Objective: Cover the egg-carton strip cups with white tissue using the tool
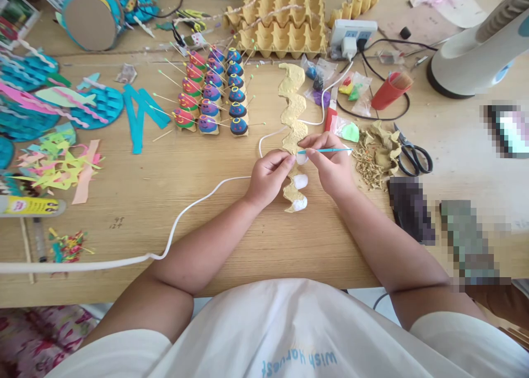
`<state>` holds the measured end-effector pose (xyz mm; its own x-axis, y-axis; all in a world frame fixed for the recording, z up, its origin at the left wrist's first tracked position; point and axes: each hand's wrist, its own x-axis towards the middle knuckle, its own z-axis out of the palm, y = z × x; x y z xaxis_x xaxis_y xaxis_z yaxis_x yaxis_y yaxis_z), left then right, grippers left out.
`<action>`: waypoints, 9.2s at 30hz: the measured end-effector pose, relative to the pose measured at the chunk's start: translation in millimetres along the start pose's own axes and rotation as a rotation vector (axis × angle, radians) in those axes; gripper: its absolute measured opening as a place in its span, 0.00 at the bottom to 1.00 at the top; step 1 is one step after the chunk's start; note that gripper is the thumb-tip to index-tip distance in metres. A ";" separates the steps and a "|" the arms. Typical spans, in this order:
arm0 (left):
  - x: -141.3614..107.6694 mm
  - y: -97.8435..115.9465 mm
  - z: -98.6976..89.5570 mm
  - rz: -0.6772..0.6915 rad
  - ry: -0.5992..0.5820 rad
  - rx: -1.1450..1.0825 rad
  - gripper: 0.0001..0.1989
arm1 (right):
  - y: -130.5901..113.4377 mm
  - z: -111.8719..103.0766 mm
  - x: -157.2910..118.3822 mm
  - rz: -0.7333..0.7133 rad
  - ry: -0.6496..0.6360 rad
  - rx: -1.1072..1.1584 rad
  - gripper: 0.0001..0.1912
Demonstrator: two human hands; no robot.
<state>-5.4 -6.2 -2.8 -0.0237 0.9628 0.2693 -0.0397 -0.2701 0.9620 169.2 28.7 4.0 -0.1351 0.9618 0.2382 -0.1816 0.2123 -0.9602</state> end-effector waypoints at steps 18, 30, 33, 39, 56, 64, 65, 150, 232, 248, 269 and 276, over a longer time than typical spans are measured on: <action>-0.1 -1.0 -0.4 0.007 0.005 -0.004 0.30 | 1.5 1.2 2.5 0.022 0.020 0.052 0.25; 0.3 -2.3 -0.6 -0.006 0.014 -0.020 0.30 | 0.3 1.6 3.5 0.044 0.016 0.105 0.20; -0.1 -1.4 -0.8 0.005 0.008 -0.019 0.30 | -0.4 2.7 3.7 0.058 0.028 0.106 0.20; -0.5 -0.5 0.2 0.014 -0.004 -0.011 0.30 | -3.7 3.8 3.1 0.108 0.037 0.124 0.19; -0.9 -2.8 0.8 0.003 0.010 -0.036 0.29 | -7.8 4.8 1.7 0.142 0.043 0.108 0.21; -1.7 0.5 0.4 -0.015 0.006 -0.040 0.29 | -5.9 3.7 3.1 0.148 0.031 0.112 0.21; -1.9 -0.6 0.3 -0.023 0.008 -0.042 0.29 | -5.4 3.3 3.2 0.147 0.028 0.111 0.21; 5.2 0.2 7.4 -0.443 0.221 -0.539 0.07 | 2.3 1.2 -2.9 -0.090 -0.053 -0.101 0.26; 7.4 15.6 5.9 -0.675 0.091 -0.657 0.17 | -0.6 8.0 -4.8 -0.094 -0.028 -0.080 0.26; 8.4 18.5 4.7 -0.684 0.081 -0.649 0.18 | 4.3 6.9 -3.0 -0.070 -0.046 -0.036 0.28; 9.5 -0.2 0.3 -0.671 0.063 -0.623 0.21 | -1.2 5.0 -3.8 -0.147 -0.068 -0.028 0.21; 9.0 1.4 -0.4 -0.656 0.062 -0.631 0.20 | 3.4 4.8 -1.4 -0.112 -0.063 0.058 0.24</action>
<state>-6.1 2.1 0.9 0.1435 0.9280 -0.3438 -0.6031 0.3574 0.7131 164.0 27.3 1.2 -0.1716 0.9195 0.3536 -0.2542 0.3054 -0.9176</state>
